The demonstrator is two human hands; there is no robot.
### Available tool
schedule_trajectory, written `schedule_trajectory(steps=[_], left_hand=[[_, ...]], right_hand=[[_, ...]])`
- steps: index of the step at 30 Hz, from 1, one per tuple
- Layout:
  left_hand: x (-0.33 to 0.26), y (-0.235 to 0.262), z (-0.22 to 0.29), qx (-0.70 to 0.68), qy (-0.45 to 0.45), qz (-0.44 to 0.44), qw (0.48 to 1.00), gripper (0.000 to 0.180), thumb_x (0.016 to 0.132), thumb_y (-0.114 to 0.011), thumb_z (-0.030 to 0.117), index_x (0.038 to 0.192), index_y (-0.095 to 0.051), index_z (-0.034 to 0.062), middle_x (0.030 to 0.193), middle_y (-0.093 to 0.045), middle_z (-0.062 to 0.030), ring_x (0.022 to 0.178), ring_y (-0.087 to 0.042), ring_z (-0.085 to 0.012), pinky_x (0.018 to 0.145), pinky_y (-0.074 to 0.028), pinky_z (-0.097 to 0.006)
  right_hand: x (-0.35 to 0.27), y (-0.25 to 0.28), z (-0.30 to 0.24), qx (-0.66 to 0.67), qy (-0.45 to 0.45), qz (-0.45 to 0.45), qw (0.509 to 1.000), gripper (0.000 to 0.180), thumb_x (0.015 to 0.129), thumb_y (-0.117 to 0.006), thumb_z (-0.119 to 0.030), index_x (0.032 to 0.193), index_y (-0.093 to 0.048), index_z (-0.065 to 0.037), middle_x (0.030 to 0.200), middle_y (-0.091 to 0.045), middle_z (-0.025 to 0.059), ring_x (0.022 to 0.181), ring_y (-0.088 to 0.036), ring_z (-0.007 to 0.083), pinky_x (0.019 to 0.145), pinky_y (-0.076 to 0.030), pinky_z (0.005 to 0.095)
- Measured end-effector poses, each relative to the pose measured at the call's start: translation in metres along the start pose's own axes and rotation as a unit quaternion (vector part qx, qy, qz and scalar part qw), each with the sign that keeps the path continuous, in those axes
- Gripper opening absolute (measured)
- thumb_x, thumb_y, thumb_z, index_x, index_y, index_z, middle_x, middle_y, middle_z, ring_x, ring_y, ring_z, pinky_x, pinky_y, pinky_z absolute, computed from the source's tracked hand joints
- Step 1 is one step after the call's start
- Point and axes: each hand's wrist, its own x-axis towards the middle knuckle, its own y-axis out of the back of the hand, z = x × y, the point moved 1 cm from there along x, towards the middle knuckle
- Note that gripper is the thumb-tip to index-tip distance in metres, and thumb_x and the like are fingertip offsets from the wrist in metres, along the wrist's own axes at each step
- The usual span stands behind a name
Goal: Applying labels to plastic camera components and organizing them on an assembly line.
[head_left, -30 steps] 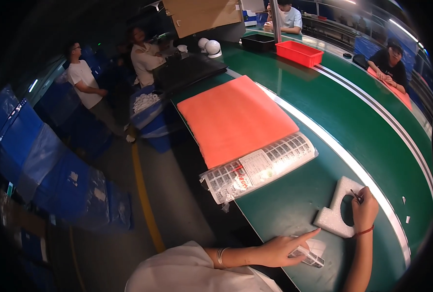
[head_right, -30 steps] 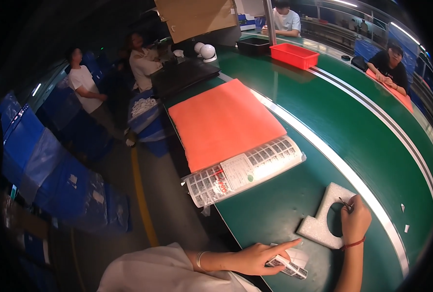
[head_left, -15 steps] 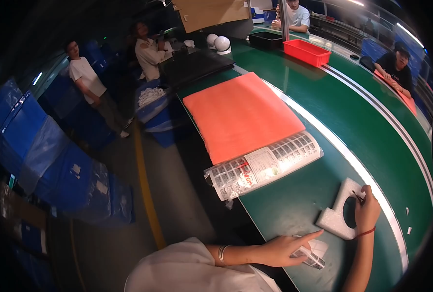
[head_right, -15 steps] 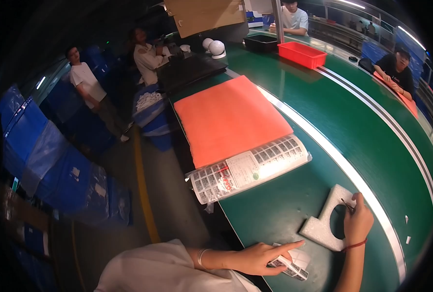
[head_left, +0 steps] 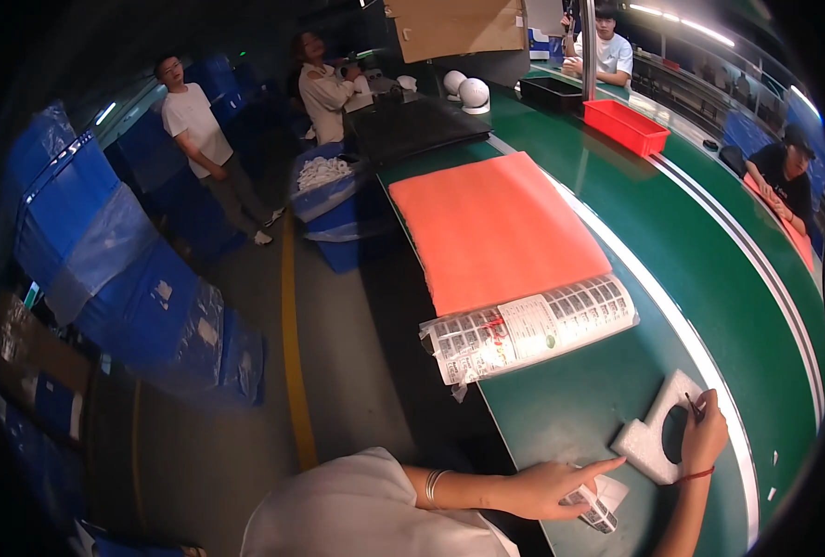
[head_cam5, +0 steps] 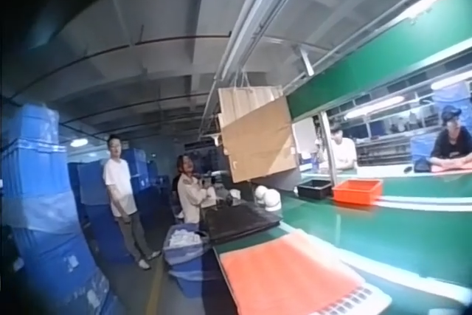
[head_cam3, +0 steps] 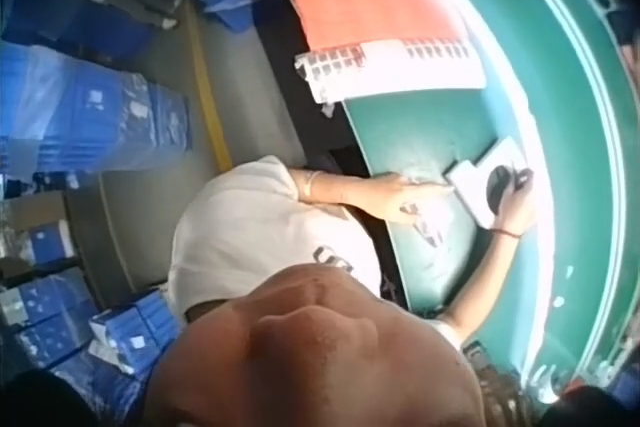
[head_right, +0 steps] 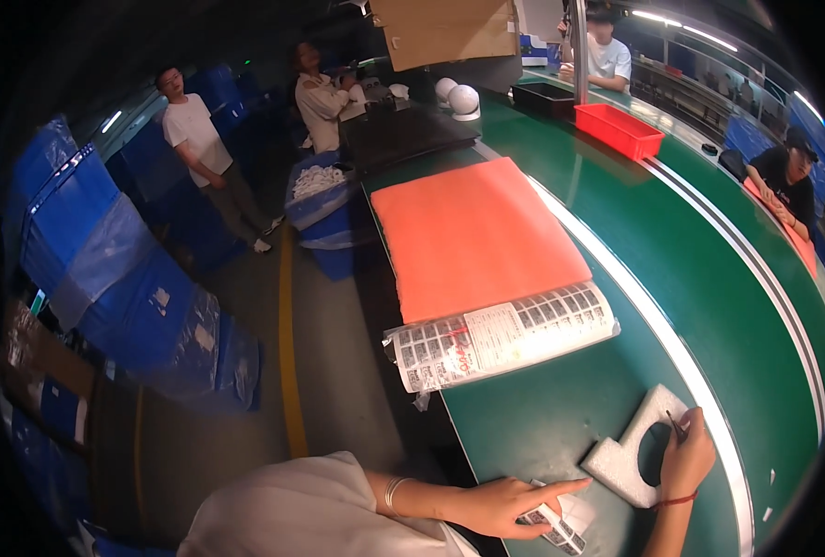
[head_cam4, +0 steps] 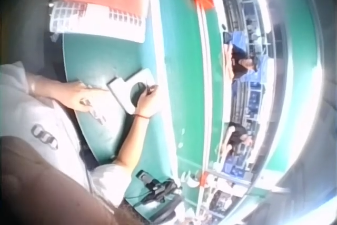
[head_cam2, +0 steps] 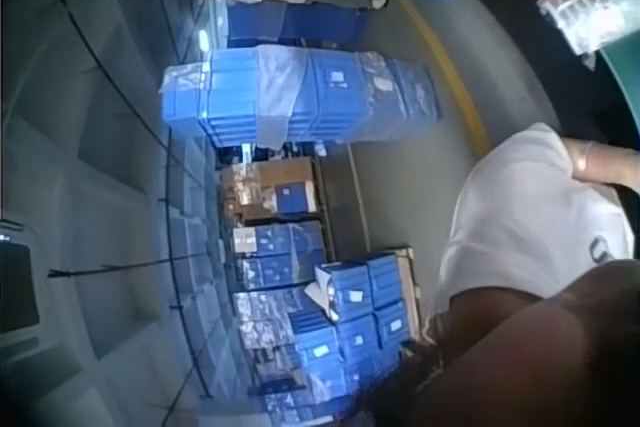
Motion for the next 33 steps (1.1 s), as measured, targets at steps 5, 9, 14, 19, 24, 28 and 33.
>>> schedule_trajectory(steps=[5,9,14,19,24,28,33], left_hand=[[-0.001,-0.001,-0.003,0.007,-0.026,0.018,0.999,0.083,0.084,-0.06,0.015,0.151,-0.011,0.0138,0.094,-0.065,-0.0083,0.078,-0.065,-0.0292,0.069,-0.05,-0.038],[0.0,-0.004,-0.006,0.003,-0.038,0.027,0.999,0.083,0.084,-0.06,0.015,0.151,-0.011,0.0138,0.094,-0.065,-0.0082,0.078,-0.065,-0.029,0.069,-0.051,-0.038],[0.0,-0.002,-0.001,0.003,-0.032,0.018,0.999,0.084,0.083,-0.06,0.013,0.151,-0.011,0.0135,0.094,-0.065,-0.0087,0.078,-0.065,-0.0293,0.069,-0.051,-0.038],[-0.001,-0.002,-0.003,0.011,-0.047,0.023,0.999,0.083,0.083,-0.06,0.01,0.151,-0.012,0.0125,0.095,-0.066,-0.0094,0.077,-0.066,-0.0265,0.07,-0.053,-0.035],[-0.002,-0.003,-0.002,0.015,-0.044,0.027,0.999,0.084,0.083,-0.061,0.014,0.151,-0.011,0.014,0.094,-0.065,-0.0096,0.08,-0.065,-0.0303,0.07,-0.051,-0.038],[-0.001,-0.002,-0.006,0.022,-0.036,0.023,0.999,0.085,0.083,-0.062,0.014,0.151,-0.011,0.0145,0.094,-0.065,-0.0098,0.08,-0.065,-0.0309,0.07,-0.051,-0.038],[0.0,0.0,-0.002,0.026,-0.035,0.022,0.999,0.085,0.082,-0.062,0.013,0.15,-0.012,0.0143,0.094,-0.066,-0.0102,0.081,-0.065,-0.0311,0.07,-0.051,-0.039]], right_hand=[[0.001,-0.001,-0.001,0.007,-0.005,-0.003,1.0,0.023,0.076,-0.067,-0.001,0.086,-0.047,-0.008,0.068,-0.06,0.0142,0.067,-0.062,0.0359,0.057,-0.044,0.0428],[0.002,0.001,-0.005,-0.003,-0.006,-0.014,1.0,0.023,0.076,-0.067,-0.001,0.086,-0.047,-0.008,0.066,-0.059,0.0134,0.067,-0.061,0.0353,0.057,-0.044,0.0426],[-0.002,0.0,0.004,-0.026,0.007,-0.034,0.999,0.027,0.074,-0.066,0.001,0.09,-0.046,-0.008,0.067,-0.059,0.0125,0.067,-0.061,0.0352,0.057,-0.044,0.043],[-0.002,0.003,-0.007,-0.011,0.008,0.011,1.0,0.033,0.074,-0.066,0.002,0.098,-0.048,-0.01,0.066,-0.059,0.0122,0.066,-0.062,0.0339,0.056,-0.044,0.0421],[0.0,0.007,-0.01,-0.018,0.007,-0.009,1.0,0.035,0.075,-0.066,0.002,0.103,-0.05,-0.012,0.064,-0.059,0.0121,0.064,-0.062,0.0326,0.055,-0.044,0.0413],[0.0,0.003,-0.005,-0.026,0.013,-0.01,1.0,0.027,0.077,-0.067,-0.002,0.096,-0.051,-0.011,0.064,-0.059,0.0123,0.063,-0.061,0.0337,0.054,-0.043,0.0424],[0.0,0.001,-0.003,-0.02,0.012,0.0,1.0,0.022,0.077,-0.067,-0.005,0.089,-0.05,-0.01,0.065,-0.06,0.0128,0.063,-0.06,0.035,0.054,-0.043,0.0432]])
